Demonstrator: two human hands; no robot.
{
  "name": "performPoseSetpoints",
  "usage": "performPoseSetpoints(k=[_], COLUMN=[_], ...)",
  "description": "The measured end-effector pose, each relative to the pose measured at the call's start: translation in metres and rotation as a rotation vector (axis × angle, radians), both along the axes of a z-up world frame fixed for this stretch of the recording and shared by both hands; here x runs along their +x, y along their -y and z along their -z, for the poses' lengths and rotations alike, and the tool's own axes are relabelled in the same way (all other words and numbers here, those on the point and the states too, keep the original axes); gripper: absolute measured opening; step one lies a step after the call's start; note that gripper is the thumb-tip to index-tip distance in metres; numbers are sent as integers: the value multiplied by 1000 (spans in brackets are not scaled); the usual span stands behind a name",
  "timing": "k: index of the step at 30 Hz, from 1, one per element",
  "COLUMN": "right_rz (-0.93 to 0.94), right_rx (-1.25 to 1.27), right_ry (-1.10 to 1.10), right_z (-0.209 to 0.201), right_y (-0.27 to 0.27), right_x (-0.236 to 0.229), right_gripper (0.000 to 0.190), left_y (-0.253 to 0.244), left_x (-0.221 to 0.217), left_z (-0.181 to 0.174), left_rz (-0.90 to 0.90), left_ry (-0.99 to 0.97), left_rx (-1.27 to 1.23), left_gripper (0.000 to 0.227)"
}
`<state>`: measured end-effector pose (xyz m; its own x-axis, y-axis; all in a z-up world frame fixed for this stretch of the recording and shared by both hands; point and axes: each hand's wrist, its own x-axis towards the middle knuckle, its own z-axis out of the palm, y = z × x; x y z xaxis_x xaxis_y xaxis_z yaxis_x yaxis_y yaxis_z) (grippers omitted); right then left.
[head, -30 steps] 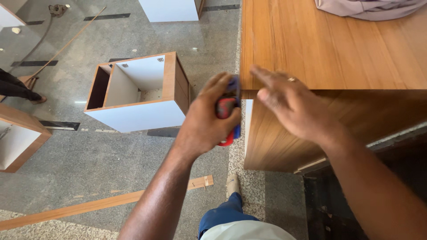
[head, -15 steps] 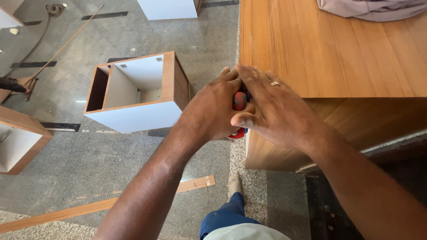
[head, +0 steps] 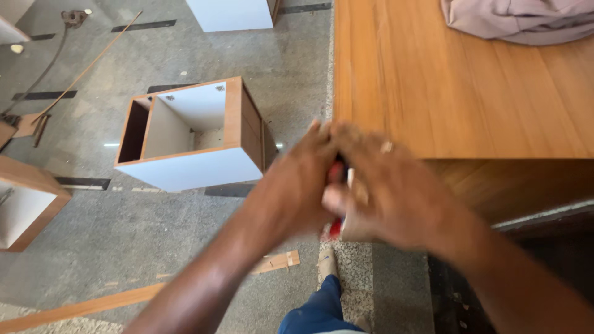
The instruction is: The person uses a red and blue sanding block to smooth the edges and top surface of a wooden cabinet. They repeatedly rub the sanding block along the front edge and top surface, occasionally pausing to wipe the surface with their hand.
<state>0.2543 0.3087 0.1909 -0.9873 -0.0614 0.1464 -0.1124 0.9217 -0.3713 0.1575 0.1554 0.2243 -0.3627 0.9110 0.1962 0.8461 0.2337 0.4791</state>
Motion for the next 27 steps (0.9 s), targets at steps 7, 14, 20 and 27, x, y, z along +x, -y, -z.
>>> performPoseSetpoints(k=[7, 14, 20, 27], right_rz=[45, 186, 111, -327], right_rx=[40, -284, 105, -130], right_ry=[72, 173, 78, -60], right_z=[25, -15, 15, 23], right_y=[-25, -26, -42, 3], right_x=[-25, -49, -23, 40], right_gripper=[105, 94, 73, 68], left_y=[-19, -50, 0, 49], left_x=[-49, -68, -80, -33], left_z=[55, 6, 6, 6], left_rz=[66, -195, -160, -196], left_ry=[-33, 157, 16, 56], left_rx=[-55, -232, 117, 134], left_gripper=[46, 36, 27, 55])
